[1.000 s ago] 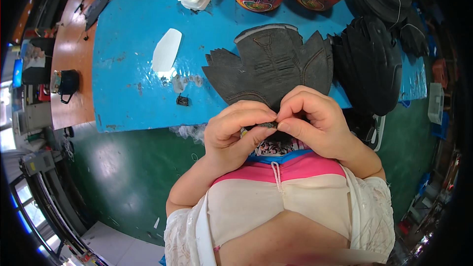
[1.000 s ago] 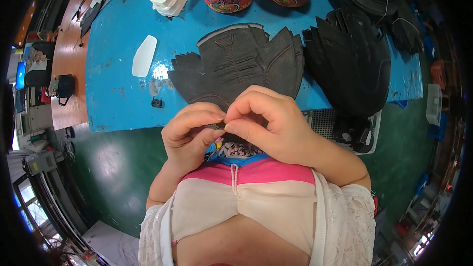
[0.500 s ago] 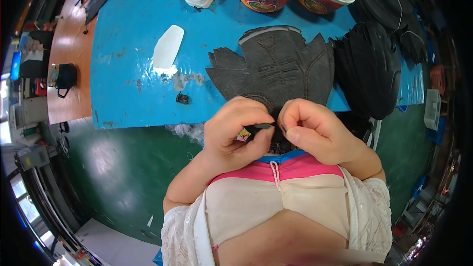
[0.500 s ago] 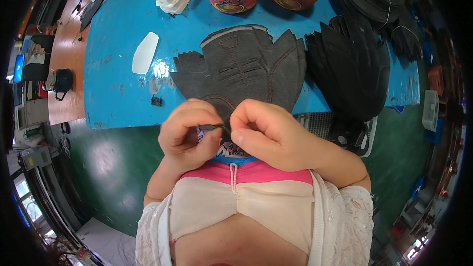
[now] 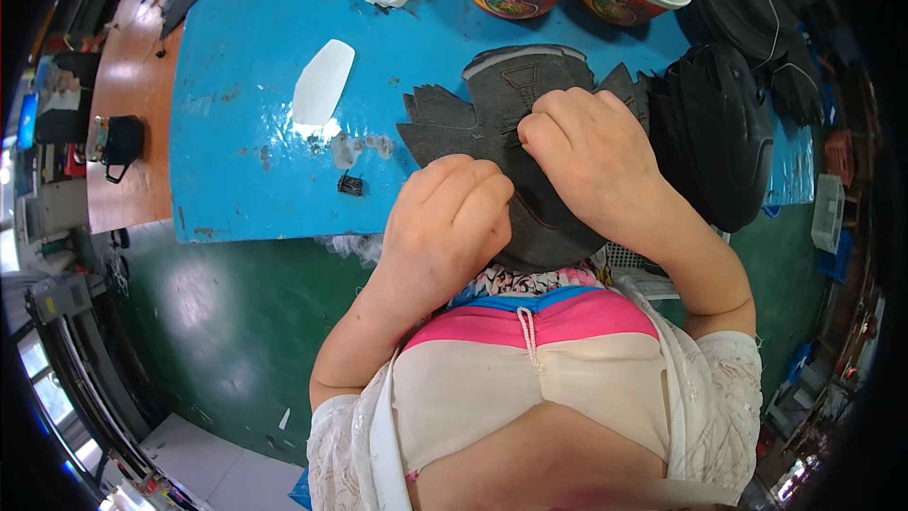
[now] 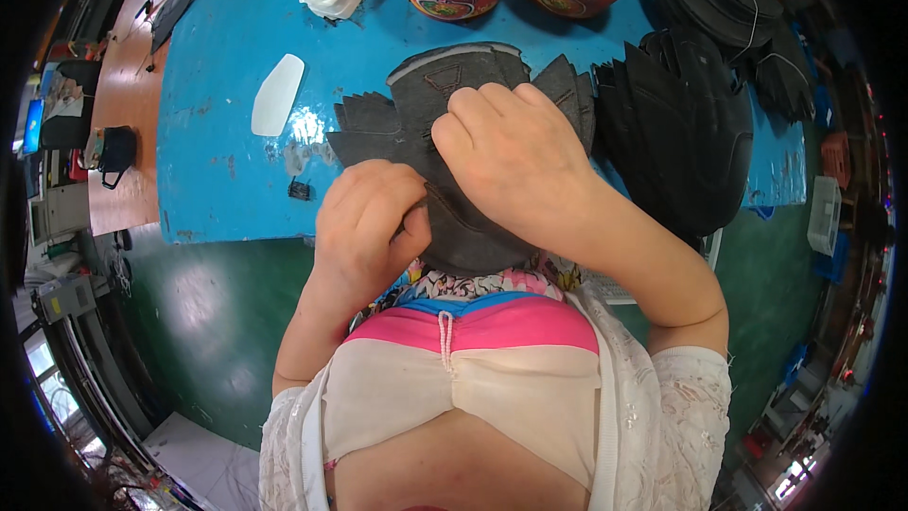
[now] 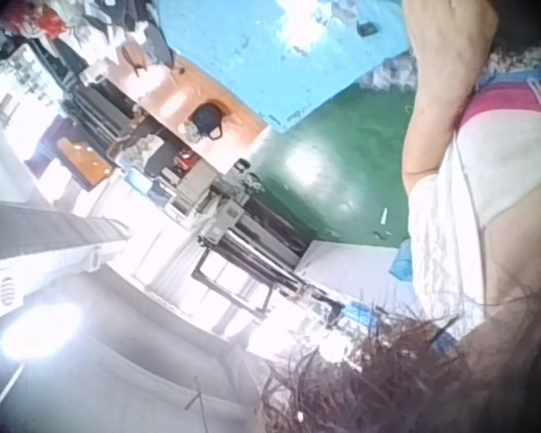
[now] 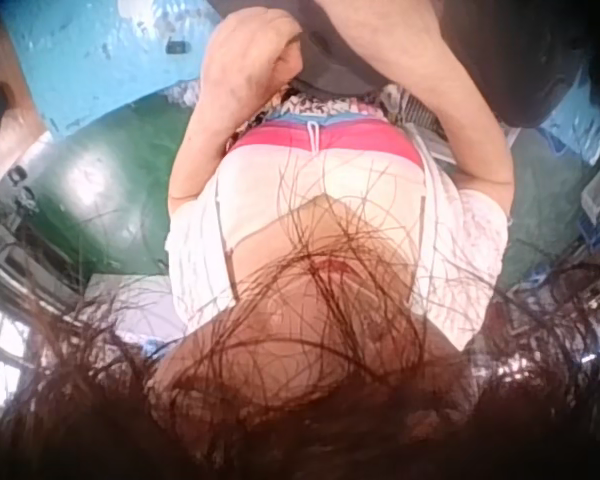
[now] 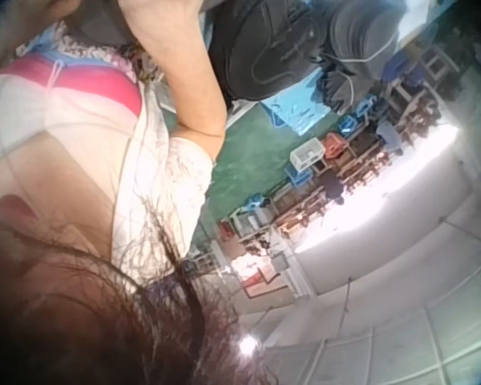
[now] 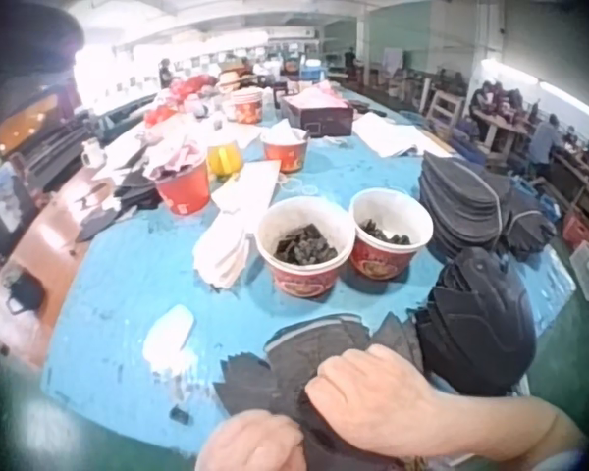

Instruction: The person attaches small plastic inserts into the slots of shoe upper panels by hand, pressing them into place across multiple panels.

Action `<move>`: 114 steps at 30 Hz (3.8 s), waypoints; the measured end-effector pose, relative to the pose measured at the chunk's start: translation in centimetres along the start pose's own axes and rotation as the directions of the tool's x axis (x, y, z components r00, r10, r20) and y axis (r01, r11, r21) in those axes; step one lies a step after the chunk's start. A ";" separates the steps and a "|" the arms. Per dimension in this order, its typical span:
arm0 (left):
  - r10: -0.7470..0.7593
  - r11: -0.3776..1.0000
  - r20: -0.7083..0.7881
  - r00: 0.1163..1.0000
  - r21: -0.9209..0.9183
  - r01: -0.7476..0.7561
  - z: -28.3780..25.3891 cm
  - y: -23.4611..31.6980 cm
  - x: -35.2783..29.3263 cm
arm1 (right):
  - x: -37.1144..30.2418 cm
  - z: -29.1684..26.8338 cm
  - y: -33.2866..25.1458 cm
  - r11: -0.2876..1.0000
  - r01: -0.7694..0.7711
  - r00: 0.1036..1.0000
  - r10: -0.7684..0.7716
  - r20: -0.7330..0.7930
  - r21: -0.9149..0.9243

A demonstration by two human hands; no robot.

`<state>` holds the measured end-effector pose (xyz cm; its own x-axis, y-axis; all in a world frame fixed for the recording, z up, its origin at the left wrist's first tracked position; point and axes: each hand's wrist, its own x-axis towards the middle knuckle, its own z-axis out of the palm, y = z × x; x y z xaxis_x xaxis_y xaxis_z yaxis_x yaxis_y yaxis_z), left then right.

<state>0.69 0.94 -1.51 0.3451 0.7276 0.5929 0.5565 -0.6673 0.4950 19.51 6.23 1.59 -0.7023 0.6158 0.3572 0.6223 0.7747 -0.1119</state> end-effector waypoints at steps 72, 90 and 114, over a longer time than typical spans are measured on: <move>-0.358 0.726 -0.044 0.933 0.616 0.308 -7.3 -2.9 -3.9 | -4.9 1.1 1.1 0.921 -0.310 0.898 0.365 -0.247 0.237; -0.707 0.256 0.116 0.698 -0.878 0.405 -1.5 -0.4 -0.5 | -3.2 -1.7 -0.9 0.896 -0.182 0.895 0.322 -0.310 0.404; -0.415 0.437 0.461 0.784 -0.655 0.617 -1.5 2.9 1.4 | -5.2 -1.4 -1.7 0.495 -0.179 0.910 0.412 -0.048 0.850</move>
<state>1.67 -0.27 1.71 0.3885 0.9208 -0.0336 -0.0389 0.0528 0.9978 22.56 1.50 1.25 -0.3662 0.8724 0.3239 0.1396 0.3956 -0.9077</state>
